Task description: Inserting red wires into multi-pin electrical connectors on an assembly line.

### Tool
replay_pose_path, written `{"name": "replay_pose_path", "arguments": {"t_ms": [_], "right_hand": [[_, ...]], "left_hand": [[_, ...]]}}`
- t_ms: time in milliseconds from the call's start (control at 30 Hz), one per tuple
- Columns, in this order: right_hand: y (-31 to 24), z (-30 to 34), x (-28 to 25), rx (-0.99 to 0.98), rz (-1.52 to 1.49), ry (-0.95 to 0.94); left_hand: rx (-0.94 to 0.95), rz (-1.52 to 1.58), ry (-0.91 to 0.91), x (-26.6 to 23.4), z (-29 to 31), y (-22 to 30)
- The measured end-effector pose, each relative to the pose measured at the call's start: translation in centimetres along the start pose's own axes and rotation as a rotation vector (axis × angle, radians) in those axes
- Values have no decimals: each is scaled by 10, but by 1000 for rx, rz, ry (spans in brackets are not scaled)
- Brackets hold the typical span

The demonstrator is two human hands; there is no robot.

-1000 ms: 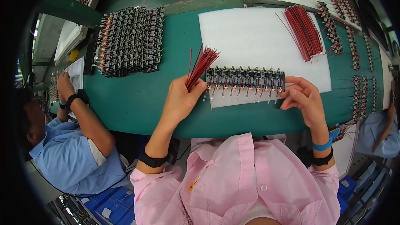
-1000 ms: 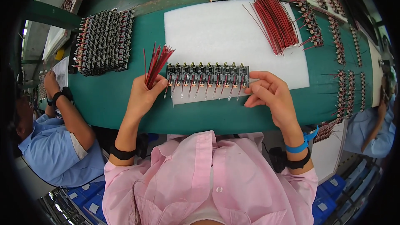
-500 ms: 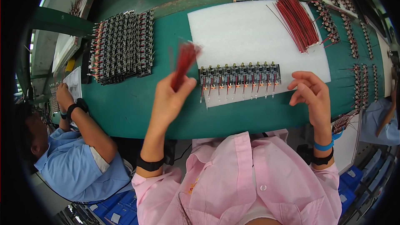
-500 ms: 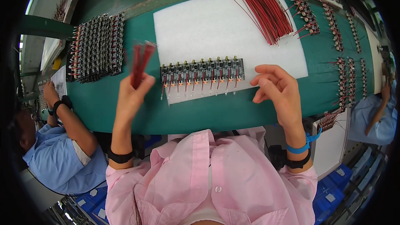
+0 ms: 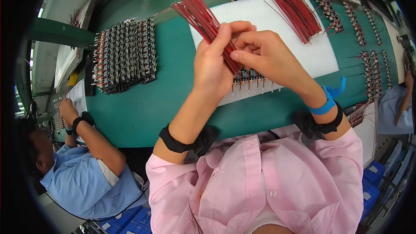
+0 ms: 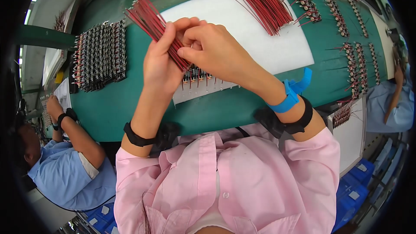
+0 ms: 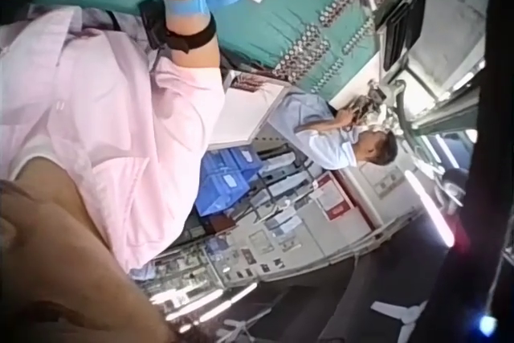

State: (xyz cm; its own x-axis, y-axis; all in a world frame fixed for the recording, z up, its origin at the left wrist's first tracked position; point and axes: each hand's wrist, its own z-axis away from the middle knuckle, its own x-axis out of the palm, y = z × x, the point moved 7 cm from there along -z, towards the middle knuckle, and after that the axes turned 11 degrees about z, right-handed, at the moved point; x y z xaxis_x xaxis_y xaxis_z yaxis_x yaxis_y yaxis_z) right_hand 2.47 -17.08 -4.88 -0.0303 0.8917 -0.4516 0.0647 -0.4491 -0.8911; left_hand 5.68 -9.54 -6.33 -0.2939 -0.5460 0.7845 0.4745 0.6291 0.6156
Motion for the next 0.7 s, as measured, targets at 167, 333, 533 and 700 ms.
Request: {"name": "replay_pose_path", "arguments": {"t_ms": [167, 333, 533, 700], "right_hand": [[1, -8, 4, -7, 98, -29], [1, -8, 3, 55, -78, -50], [10, 1, -9, 180, -354, -73], [13, 3, -15, 147, -340, 11]], "left_hand": [[9, -61, -32, -1, 2, 1], [-7, -55, -47, -6, 2, 1], [141, -156, 150, -19, 1, 12], [-59, -472, 12, -14, 5, 9]]}}
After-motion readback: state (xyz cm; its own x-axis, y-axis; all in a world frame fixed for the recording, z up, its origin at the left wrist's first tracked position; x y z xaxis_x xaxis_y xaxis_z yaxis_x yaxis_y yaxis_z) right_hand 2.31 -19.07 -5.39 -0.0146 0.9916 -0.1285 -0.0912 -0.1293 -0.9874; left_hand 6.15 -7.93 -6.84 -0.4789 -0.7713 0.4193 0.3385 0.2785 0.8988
